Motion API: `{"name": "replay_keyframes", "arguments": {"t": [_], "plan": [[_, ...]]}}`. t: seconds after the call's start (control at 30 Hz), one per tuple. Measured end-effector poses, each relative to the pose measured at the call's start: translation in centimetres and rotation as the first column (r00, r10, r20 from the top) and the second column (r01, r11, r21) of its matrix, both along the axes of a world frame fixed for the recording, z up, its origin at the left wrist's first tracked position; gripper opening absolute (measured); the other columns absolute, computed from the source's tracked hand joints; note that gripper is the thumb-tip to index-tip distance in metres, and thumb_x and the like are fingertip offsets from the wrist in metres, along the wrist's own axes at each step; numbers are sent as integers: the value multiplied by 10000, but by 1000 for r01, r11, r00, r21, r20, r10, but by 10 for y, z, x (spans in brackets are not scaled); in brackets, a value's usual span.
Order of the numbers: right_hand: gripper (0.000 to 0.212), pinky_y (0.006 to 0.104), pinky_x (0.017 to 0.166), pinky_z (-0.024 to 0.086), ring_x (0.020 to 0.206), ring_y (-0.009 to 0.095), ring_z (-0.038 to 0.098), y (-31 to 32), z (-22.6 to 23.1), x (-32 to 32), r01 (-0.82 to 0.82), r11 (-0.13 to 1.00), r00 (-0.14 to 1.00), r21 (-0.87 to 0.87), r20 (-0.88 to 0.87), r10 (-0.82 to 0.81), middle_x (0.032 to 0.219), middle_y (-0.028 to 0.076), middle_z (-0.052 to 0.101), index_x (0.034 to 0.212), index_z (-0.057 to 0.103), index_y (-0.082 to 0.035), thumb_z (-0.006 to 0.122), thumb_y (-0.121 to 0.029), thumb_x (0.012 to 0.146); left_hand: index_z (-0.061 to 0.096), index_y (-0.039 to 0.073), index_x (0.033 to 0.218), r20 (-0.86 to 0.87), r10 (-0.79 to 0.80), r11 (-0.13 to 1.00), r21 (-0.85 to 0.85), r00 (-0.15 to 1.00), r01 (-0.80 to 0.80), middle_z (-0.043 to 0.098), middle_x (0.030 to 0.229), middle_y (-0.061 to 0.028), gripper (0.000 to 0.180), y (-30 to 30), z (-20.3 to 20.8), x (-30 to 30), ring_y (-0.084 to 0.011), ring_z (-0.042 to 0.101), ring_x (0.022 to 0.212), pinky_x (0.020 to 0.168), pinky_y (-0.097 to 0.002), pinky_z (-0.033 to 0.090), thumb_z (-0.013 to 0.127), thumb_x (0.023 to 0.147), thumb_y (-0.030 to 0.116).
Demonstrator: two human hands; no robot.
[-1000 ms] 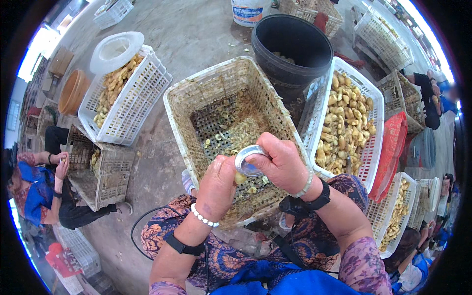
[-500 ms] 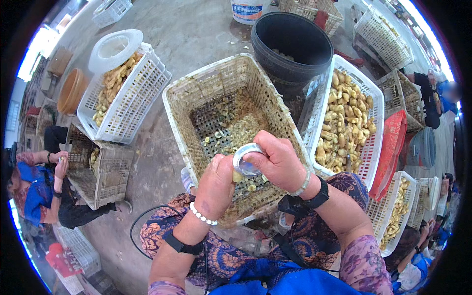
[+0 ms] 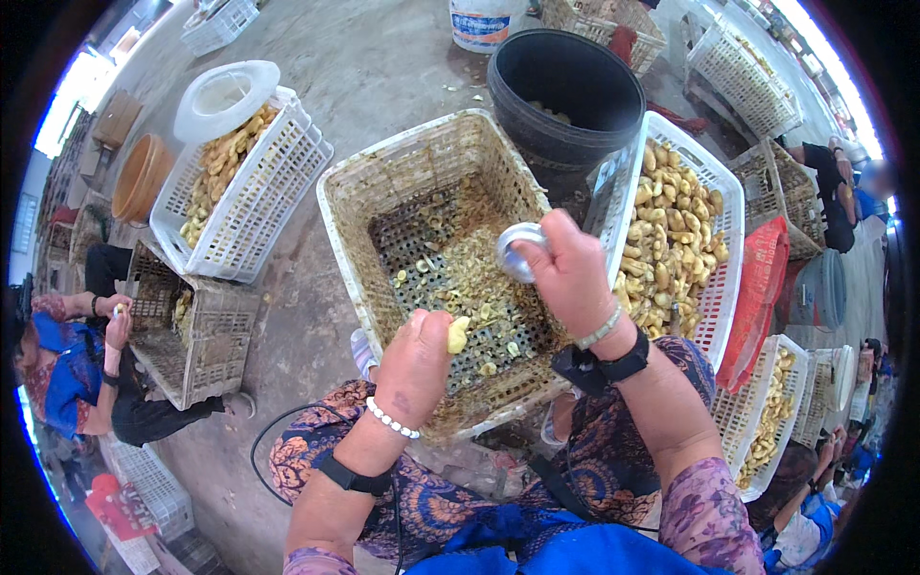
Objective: The person peels ginger roots by hand using a small metal lid to scrape the skin off before placing the peeled pieces into a separate bin.
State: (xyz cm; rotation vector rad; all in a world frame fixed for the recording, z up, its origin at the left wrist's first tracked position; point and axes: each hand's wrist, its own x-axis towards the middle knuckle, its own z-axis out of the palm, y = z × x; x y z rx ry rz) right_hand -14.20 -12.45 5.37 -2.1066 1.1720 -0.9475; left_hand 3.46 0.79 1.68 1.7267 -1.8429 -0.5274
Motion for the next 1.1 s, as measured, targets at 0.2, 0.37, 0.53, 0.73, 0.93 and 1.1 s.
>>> {"name": "replay_keyframes", "arguments": {"t": [0.2,0.37,0.53,0.73,0.93,1.1], "plan": [[192,394,624,470,698,383,589,27,-12,5,-217,883,976,416,119,183,746,216,594,813,528,-10,641,-162,847,496,55,1034,-18,-20,998,52,1000,21,544,911,-180,261,-9,8,-8,-388,561,831,700,-440,463,597,795,30],[216,437,585,465,707,399,609,-10,18,-24,100,981,994,168,33,-107,727,226,598,806,509,-1,613,-182,858,497,51,1026,-184,125,946,319,975,-61,574,813,-193,227,-10,-8,2,-392,587,775,689,-444,471,613,848,132],[209,353,562,443,621,241,576,12,41,-25,-178,957,960,230,253,118,702,152,556,802,526,-17,642,-184,845,533,115,1083,-552,468,670,731,690,131,539,733,23,246,-41,-17,7,-78,519,568,446,-240,425,598,846,132],[216,422,527,448,620,374,580,50,55,-35,-379,920,838,102,459,294,636,154,541,849,494,-53,651,-199,819,477,-6,1192,-968,134,985,153,214,74,606,1002,-133,347,-159,103,-45,-239,630,954,826,-339,554,573,921,188],[276,409,474,426,533,337,552,65,73,-64,-358,932,760,-62,560,329,568,109,480,791,453,-58,696,-186,769,510,14,1177,-823,189,952,287,535,105,625,995,-98,295,-167,18,-96,-169,635,852,776,-278,536,579,904,100],[289,397,473,414,526,332,532,54,65,-86,-323,943,740,-76,601,302,579,104,450,772,442,-43,715,-136,746,599,72,1066,-304,-215,860,391,928,327,675,875,-111,231,-152,-51,-242,-198,659,781,701,-327,531,583,837,50]]}}
